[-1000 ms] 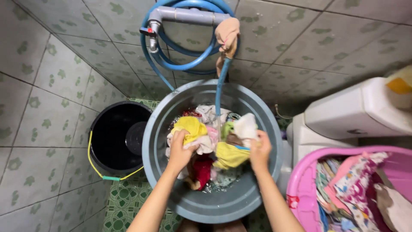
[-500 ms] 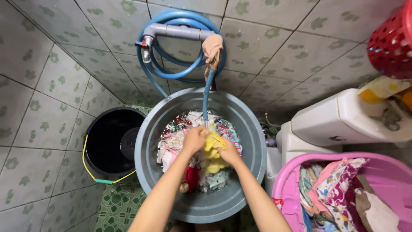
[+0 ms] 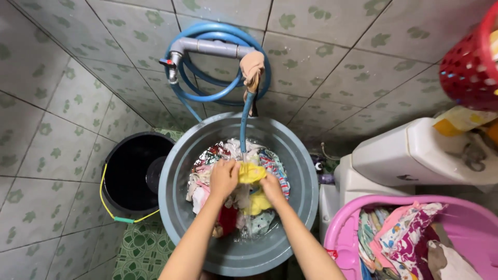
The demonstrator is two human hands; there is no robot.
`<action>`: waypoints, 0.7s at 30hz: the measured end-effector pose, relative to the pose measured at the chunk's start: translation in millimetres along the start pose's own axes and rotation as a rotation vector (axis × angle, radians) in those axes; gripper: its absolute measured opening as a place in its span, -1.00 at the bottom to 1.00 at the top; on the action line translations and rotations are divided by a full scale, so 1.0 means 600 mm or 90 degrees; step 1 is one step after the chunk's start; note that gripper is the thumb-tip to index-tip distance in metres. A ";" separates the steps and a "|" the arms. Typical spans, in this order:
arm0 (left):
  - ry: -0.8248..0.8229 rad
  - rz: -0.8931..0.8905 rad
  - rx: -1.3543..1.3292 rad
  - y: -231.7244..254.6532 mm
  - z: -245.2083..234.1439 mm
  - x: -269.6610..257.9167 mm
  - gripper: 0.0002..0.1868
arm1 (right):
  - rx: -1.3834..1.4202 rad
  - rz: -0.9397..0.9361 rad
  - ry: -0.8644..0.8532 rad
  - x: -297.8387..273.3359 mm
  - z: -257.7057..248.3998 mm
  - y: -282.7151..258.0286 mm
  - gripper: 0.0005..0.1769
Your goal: Hand washing and rinsing various items of clothing in a plastic basin inside a bathroom.
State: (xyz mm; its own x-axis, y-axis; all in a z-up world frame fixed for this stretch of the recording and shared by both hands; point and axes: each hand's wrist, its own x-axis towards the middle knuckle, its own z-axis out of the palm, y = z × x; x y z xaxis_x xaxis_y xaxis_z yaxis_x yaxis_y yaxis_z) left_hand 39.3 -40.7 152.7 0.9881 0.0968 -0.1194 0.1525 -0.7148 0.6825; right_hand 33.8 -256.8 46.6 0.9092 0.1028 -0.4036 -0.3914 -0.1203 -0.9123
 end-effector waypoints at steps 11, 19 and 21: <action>-0.478 -0.009 0.502 -0.095 0.067 -0.052 0.16 | -0.837 -0.097 -0.091 -0.084 0.103 -0.033 0.08; -0.494 0.057 0.418 -0.269 0.219 0.043 0.34 | -0.914 0.106 -0.278 0.047 0.091 -0.032 0.35; -0.506 0.062 0.455 -0.247 0.185 0.058 0.12 | -0.985 0.039 -0.283 0.081 0.077 0.044 0.37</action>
State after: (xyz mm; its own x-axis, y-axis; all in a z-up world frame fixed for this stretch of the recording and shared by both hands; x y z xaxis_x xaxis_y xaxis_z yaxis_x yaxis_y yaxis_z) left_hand 49.0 -8.3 -32.7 0.6608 -0.2771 -0.6976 -0.2280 -0.9595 0.1652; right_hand 61.2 -209.2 -0.2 0.6790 0.2909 -0.6740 0.3388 -0.9387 -0.0639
